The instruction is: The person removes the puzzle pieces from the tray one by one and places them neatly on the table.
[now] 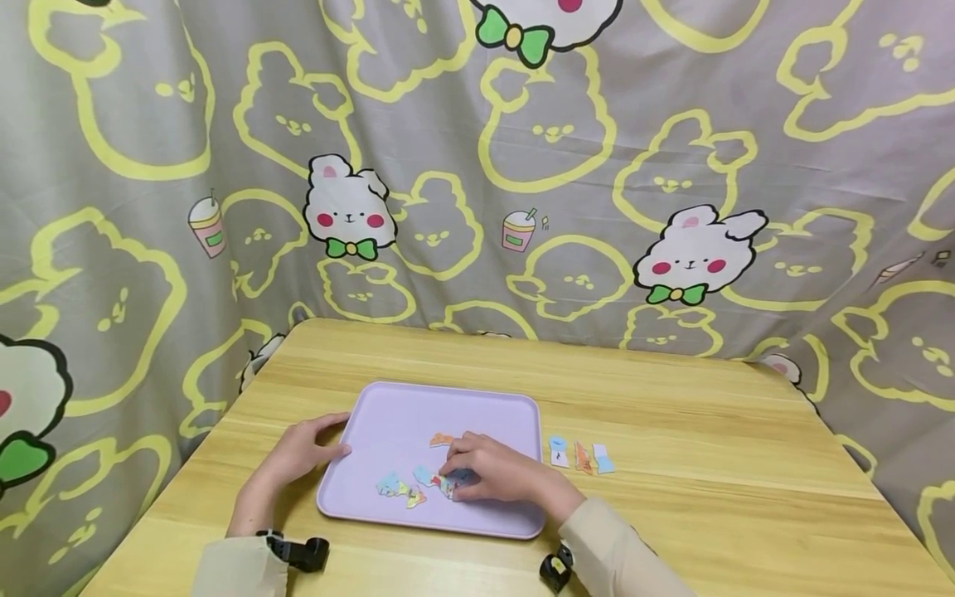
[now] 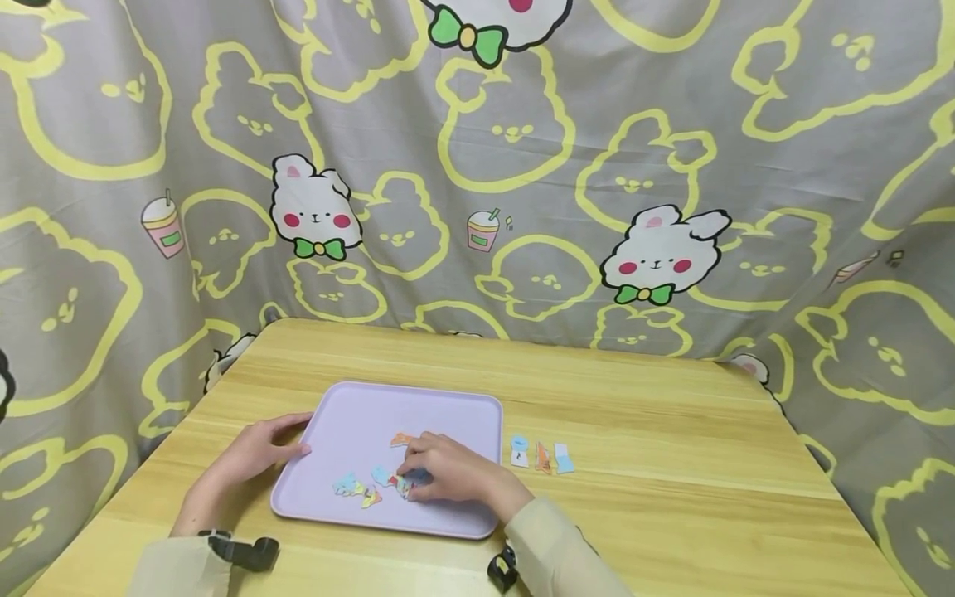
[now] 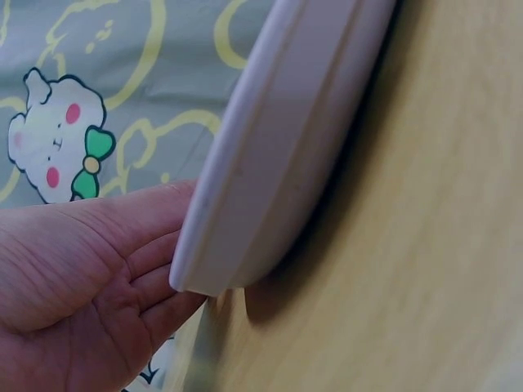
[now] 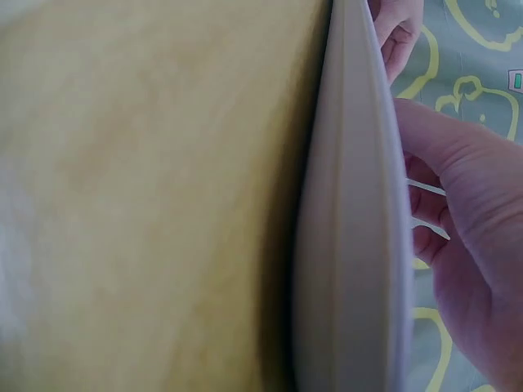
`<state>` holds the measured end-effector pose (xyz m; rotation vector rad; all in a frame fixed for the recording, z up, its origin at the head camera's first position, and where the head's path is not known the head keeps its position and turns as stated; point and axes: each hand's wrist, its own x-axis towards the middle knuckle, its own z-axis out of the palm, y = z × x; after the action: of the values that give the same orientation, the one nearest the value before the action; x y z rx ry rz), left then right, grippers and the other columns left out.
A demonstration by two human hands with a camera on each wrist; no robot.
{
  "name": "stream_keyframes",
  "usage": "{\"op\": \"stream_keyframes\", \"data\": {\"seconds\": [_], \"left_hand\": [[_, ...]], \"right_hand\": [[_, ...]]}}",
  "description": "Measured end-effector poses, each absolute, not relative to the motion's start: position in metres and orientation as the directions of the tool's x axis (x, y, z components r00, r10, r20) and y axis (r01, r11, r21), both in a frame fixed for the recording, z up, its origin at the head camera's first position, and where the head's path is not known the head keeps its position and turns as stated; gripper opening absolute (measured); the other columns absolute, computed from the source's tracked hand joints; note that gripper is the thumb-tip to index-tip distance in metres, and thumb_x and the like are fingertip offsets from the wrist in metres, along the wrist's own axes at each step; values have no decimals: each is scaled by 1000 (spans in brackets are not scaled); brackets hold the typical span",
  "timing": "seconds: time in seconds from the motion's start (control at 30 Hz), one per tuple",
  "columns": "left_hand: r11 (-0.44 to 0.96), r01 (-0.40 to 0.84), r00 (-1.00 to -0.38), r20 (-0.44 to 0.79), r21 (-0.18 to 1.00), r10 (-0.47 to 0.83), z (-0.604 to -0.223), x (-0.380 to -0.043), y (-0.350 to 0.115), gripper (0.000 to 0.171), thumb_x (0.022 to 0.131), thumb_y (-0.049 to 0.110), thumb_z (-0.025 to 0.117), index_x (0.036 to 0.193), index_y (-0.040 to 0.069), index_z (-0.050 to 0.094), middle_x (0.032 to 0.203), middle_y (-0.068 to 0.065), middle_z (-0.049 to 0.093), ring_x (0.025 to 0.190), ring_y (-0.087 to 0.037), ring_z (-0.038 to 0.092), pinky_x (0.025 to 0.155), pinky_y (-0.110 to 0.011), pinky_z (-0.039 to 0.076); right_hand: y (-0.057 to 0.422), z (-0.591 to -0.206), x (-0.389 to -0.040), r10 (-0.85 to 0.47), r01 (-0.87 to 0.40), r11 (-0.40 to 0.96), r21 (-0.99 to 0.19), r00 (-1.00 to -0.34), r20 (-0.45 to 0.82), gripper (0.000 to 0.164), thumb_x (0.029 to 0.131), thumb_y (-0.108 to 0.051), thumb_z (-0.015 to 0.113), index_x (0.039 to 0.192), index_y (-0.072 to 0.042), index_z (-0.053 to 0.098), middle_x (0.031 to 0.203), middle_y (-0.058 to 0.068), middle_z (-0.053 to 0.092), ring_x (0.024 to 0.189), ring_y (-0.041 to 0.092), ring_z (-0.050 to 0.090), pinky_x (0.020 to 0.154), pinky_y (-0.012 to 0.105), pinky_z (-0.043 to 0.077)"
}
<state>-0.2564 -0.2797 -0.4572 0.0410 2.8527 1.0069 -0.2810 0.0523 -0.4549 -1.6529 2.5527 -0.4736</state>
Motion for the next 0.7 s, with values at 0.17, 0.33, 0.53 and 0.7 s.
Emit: {"op": "stream_keyframes", "data": {"seconds": [0.17, 0.33, 0.53, 0.7], "left_hand": [[783, -16, -993, -104, 622, 62, -456, -257, -279, 58, 90, 26, 70, 140, 4, 52, 145, -29, 47, 136, -53, 37, 111, -65, 34], [783, -12, -993, -102, 622, 66, -456, -257, -279, 58, 90, 27, 70, 141, 5, 52, 145, -29, 47, 136, -53, 37, 110, -65, 34], [778, -8, -992, -100, 628, 71, -457, -256, -278, 57, 90, 25, 70, 140, 4, 52, 145, -29, 47, 136, -52, 37, 111, -65, 34], [782, -11, -993, -96, 624, 63, -455, -256, -278, 58, 90, 26, 71, 140, 4, 52, 145, -30, 47, 136, -53, 37, 110, -65, 34]], "right_hand": [[48, -452, -280, -898, -882, 387, -269, -427, 108, 28, 87, -34, 73, 109, -16, 72, 101, -7, 63, 92, 2, 49, 93, 20, 47], [45, -452, -279, -891, -867, 403, -293, -444, 90, 28, 84, -34, 75, 104, -16, 69, 101, -8, 62, 93, 1, 47, 90, 14, 44], [46, -459, -277, -881, -852, 388, -352, -455, 130, 25, 81, -30, 76, 98, -15, 67, 98, -9, 59, 89, 0, 44, 84, 10, 42], [46, -462, -273, -850, -829, 369, -419, -483, 207, 24, 82, -29, 76, 98, -15, 65, 99, -8, 60, 91, 2, 48, 83, 10, 44]]}}
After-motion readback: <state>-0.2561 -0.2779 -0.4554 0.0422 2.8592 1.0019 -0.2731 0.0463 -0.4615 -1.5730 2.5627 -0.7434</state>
